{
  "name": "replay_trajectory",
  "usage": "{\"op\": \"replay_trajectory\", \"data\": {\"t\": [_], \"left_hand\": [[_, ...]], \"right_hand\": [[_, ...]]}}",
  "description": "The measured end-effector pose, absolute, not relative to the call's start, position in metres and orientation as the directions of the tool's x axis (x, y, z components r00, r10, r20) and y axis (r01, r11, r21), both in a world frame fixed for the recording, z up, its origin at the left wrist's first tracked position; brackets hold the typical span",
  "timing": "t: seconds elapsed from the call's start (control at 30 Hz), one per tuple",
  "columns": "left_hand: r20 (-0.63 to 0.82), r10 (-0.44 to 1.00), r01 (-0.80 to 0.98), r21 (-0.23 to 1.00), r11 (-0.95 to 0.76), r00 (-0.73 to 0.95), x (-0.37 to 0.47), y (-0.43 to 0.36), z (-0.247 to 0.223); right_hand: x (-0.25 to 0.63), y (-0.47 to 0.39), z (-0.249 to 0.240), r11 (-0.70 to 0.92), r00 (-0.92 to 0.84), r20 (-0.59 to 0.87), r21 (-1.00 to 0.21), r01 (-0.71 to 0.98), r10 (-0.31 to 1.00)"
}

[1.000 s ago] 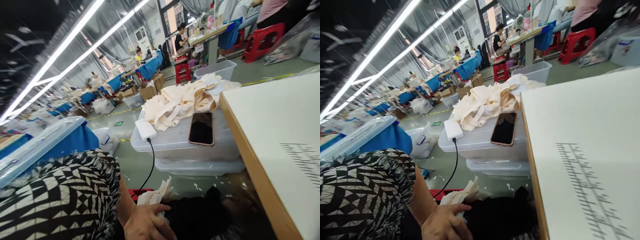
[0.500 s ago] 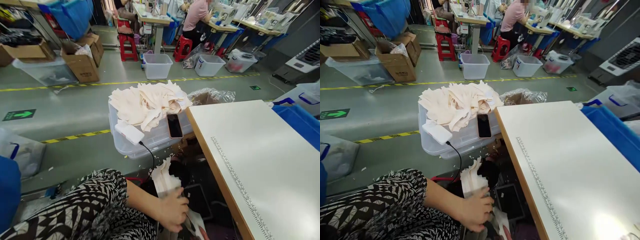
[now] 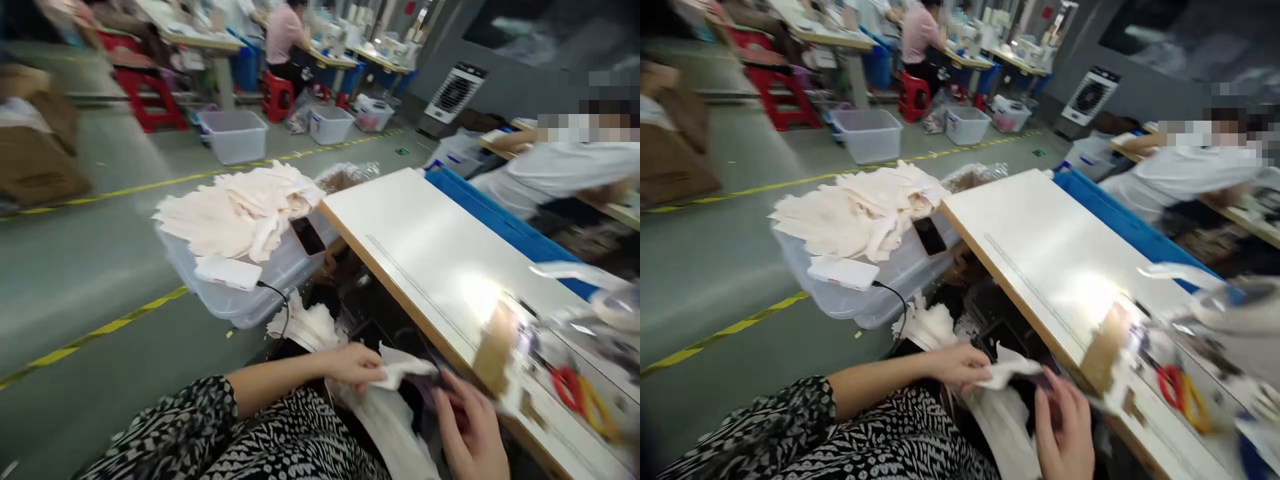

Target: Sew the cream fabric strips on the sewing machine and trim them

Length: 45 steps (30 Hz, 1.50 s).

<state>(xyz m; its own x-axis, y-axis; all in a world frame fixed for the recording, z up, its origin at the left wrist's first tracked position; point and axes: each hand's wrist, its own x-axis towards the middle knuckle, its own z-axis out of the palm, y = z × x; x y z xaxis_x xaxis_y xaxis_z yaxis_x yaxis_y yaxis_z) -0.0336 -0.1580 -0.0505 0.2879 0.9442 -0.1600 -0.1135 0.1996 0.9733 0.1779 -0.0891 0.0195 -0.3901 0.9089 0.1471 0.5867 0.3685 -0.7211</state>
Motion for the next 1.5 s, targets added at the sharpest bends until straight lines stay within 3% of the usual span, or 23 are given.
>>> {"op": "replay_trajectory", "data": {"t": [0.07,0.2,0.4,0.53,0.63,0.7,0.77,0.83,0.97,1.07,1.17,1.27,1.37,1.5], "left_hand": [[-0.137,0.922,-0.062,0.983,0.171,0.363,-0.045,-0.154,-0.029],[-0.1,0.817,-0.098,0.977,0.188,0.568,-0.05,-0.141,0.011],[-0.137,0.728,-0.159,0.933,0.322,0.672,-0.031,-0.112,0.041],[-0.212,0.717,-0.065,0.939,0.338,0.664,-0.012,-0.084,0.038],[-0.135,0.832,0.013,0.988,0.152,0.538,0.0,-0.071,0.031],[0.04,0.925,0.144,0.984,-0.101,0.378,0.01,-0.07,0.025],[0.239,0.943,0.349,0.884,-0.31,0.232,0.025,-0.074,0.019],[0.332,0.924,0.509,0.771,-0.382,0.192,0.044,-0.081,0.013],[0.156,0.956,0.562,0.781,-0.273,0.247,0.083,-0.085,0.004],[0.029,0.95,0.288,0.95,-0.123,0.31,0.088,-0.078,0.008],[-0.143,0.799,-0.054,0.975,0.214,0.585,0.061,-0.069,0.024],[-0.273,0.582,0.001,0.906,0.424,0.766,0.012,-0.062,0.04],[-0.335,0.576,0.152,0.927,0.342,0.746,-0.042,-0.059,0.052],[-0.416,0.671,0.437,0.887,0.151,0.613,-0.102,-0.048,0.072]], "right_hand": [[0.17,-0.093,0.037,0.592,-0.525,0.301,-0.567,0.573,0.796],[0.163,-0.098,0.055,0.754,-0.692,0.353,-0.494,0.434,0.63],[0.178,-0.106,0.034,0.738,-0.597,0.434,-0.44,0.512,0.674],[0.202,-0.09,0.026,0.568,-0.488,0.317,-0.614,0.548,0.813],[0.226,-0.072,0.036,0.421,-0.41,0.203,-0.714,0.559,0.889],[0.238,-0.063,0.047,0.354,-0.363,0.146,-0.708,0.611,0.92],[0.244,-0.057,0.057,0.332,-0.344,0.114,-0.648,0.685,0.932],[0.242,-0.055,0.064,0.35,-0.355,0.101,-0.548,0.76,0.929],[0.23,-0.053,0.079,0.421,-0.409,0.107,-0.31,0.852,0.906],[0.237,-0.047,0.094,0.446,-0.43,0.116,-0.227,0.866,0.895],[0.264,-0.034,0.111,0.438,-0.461,0.024,-0.356,0.825,0.887],[0.297,-0.019,0.119,0.334,-0.507,-0.146,-0.593,0.732,0.85],[0.328,-0.006,0.113,0.208,-0.499,-0.25,-0.691,0.692,0.83],[0.359,0.016,0.097,0.14,-0.441,-0.283,-0.688,0.712,0.852]]}}
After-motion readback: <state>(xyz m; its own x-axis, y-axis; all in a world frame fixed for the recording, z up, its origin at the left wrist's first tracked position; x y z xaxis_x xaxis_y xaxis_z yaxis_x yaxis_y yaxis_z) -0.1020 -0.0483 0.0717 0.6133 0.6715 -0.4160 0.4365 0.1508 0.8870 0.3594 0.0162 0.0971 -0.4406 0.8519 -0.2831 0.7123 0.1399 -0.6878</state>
